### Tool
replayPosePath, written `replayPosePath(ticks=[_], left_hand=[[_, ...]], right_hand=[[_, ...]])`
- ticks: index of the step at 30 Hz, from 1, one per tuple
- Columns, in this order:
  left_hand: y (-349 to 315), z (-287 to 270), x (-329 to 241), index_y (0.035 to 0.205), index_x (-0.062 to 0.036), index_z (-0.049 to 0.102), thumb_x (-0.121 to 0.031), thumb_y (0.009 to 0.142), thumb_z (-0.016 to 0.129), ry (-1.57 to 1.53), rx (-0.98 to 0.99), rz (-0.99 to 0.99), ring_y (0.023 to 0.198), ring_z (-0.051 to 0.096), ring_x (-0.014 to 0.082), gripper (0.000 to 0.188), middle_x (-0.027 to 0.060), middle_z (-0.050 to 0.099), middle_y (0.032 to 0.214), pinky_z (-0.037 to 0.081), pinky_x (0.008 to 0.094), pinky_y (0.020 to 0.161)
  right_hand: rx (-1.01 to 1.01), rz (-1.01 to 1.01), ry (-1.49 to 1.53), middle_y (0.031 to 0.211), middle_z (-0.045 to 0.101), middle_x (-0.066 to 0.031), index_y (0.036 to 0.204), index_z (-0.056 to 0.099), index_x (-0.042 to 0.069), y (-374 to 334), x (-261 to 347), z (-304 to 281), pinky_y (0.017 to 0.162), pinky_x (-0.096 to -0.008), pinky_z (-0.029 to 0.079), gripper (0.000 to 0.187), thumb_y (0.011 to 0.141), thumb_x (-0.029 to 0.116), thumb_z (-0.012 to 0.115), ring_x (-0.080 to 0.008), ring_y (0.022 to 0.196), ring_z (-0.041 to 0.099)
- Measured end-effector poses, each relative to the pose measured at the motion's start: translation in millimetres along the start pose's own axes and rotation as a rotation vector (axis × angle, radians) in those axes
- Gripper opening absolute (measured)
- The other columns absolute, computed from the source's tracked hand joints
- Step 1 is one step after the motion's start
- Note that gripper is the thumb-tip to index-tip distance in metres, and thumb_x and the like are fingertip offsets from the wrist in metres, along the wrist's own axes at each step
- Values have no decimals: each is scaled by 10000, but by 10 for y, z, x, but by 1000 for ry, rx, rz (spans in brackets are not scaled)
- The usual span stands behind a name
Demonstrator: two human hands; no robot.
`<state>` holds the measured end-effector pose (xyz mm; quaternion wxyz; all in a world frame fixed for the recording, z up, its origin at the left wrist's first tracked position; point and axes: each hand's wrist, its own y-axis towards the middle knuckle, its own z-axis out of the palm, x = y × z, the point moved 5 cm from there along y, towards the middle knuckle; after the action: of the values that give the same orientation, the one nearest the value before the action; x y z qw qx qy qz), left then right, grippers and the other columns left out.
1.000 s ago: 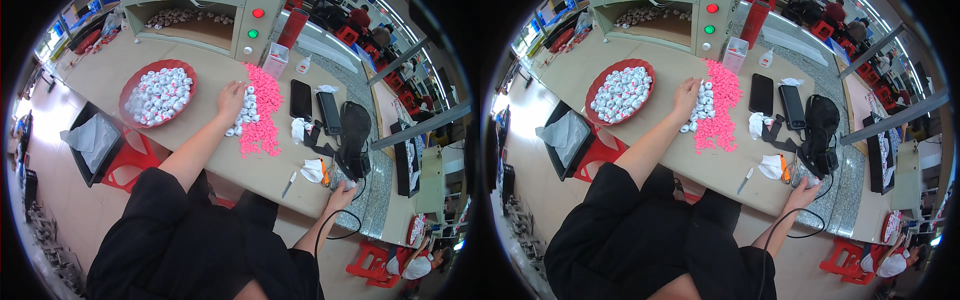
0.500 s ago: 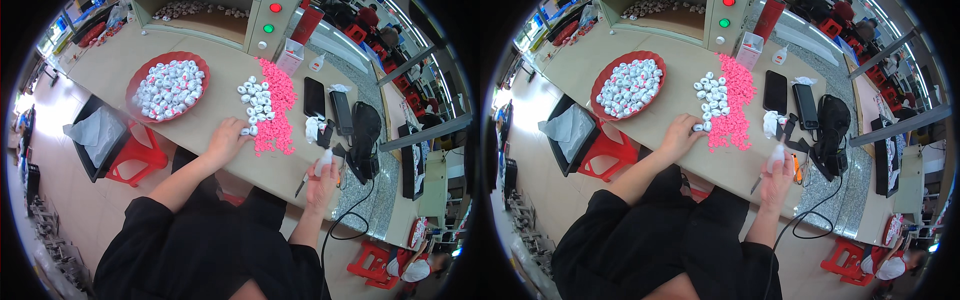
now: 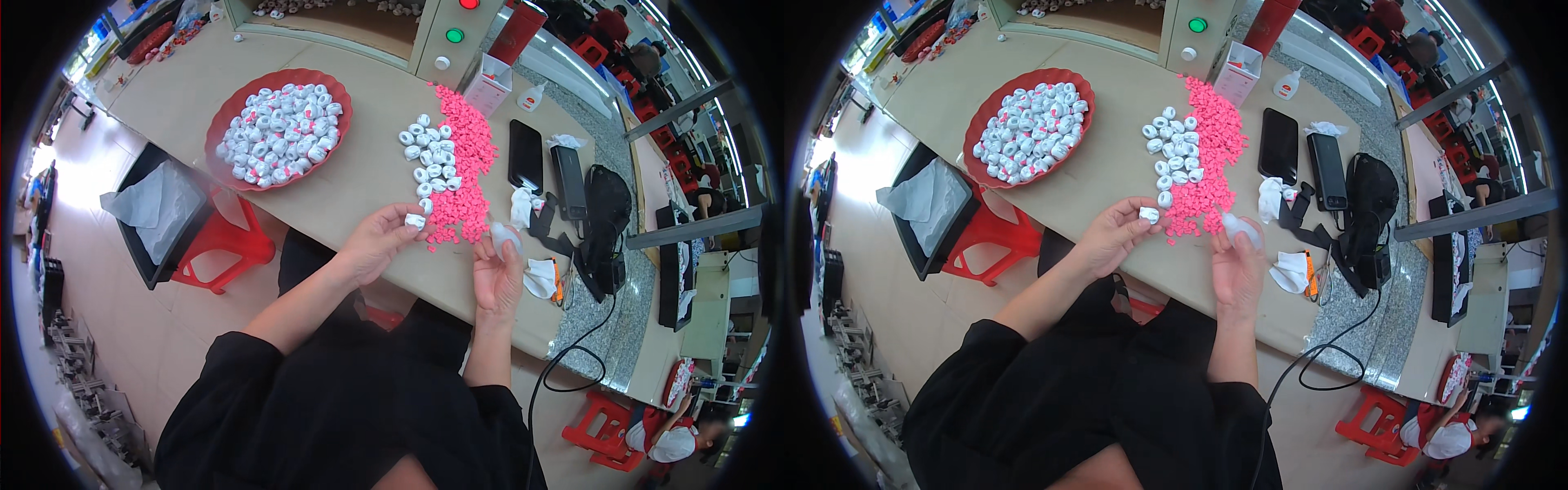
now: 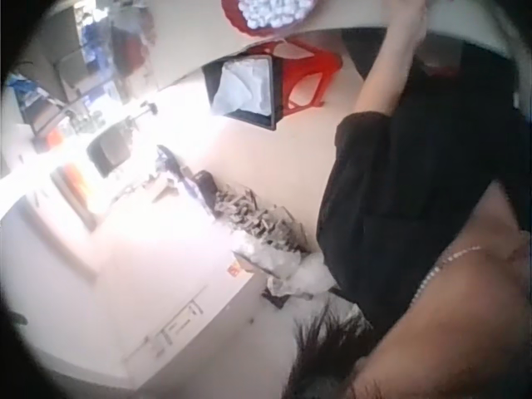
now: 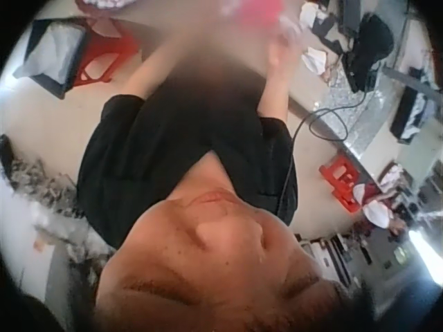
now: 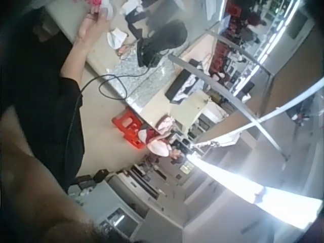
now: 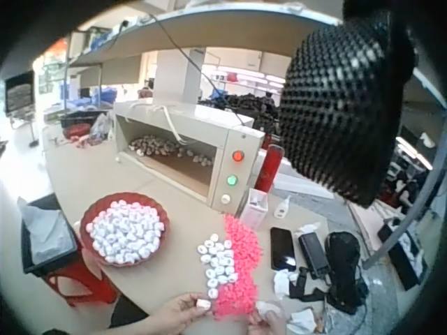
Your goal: The person sits at a workbench and repeatedly picks up small white plastic rings. They apply a small amount of liquid from a squeeze bottle onto each ring and then attach a small pink plastic piece to it. The finished items are placed into a red bowl on the table.
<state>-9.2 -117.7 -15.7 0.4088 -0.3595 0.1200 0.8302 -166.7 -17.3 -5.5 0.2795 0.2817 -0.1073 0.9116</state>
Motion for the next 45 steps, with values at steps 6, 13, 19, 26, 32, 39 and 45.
replayPosePath(ticks=[6, 13, 19, 26, 32, 39, 45], left_hand=[[7, 135, 10, 1125, 4, 465, -10, 864, 523, 342, 77, 135, 917, 546, 120, 267, 67, 529, 1036, 452, 255, 831], [12, 95, 55, 1126, 23, 473, 39, 849, 520, 276, 44, 120, 902, 566, 132, 282, 87, 539, 1019, 468, 256, 809], [-13, 11, 137, 1143, 33, 473, 50, 851, 509, 324, 29, 143, 932, 577, 157, 295, 101, 541, 1030, 471, 264, 825], [-16, 46, 106, 1172, 32, 478, 54, 856, 496, 414, -1, 164, 940, 587, 169, 317, 88, 518, 1047, 468, 251, 793], [-21, 43, 92, 1181, 37, 485, 42, 854, 502, 504, -2, 176, 914, 576, 146, 328, 82, 470, 1069, 475, 243, 801], [-22, 51, 90, 1202, 14, 486, 38, 857, 500, 541, 7, 178, 904, 565, 133, 346, 74, 464, 1063, 474, 234, 793], [-28, 62, 71, 1209, 6, 485, 33, 858, 502, 611, 8, 179, 910, 553, 127, 352, 72, 463, 1062, 476, 234, 783]], right_hand=[[61, -40, -124, 888, 535, -67, 998, 523, 17, -51, 3, 52, 635, -279, 393, 219, 813, 86, 617, -137, 734, 488], [63, -342, -582, 934, 512, -104, 987, 488, 13, -176, -5, 114, 639, -271, 425, 267, 818, 158, 636, -151, 733, 504], [170, -532, -875, 940, 471, -114, 977, 463, 5, -307, -41, 204, 632, -267, 432, 284, 817, 176, 624, -150, 723, 500], [255, -673, -1163, 895, 452, -102, 968, 459, 1, -334, 40, 327, 647, -236, 396, 283, 828, 196, 607, -147, 746, 464], [206, -656, -1097, 873, 450, -94, 963, 460, 0, -334, 7, 260, 631, -228, 381, 284, 829, 203, 607, -136, 735, 452], [203, -628, -1059, 853, 448, -78, 953, 460, 3, -300, -4, 222, 613, -221, 365, 283, 830, 209, 608, -120, 702, 440], [191, -609, -1050, 843, 443, -68, 954, 461, 4, -297, -7, 249, 605, -219, 357, 278, 829, 204, 609, -114, 693, 438]])
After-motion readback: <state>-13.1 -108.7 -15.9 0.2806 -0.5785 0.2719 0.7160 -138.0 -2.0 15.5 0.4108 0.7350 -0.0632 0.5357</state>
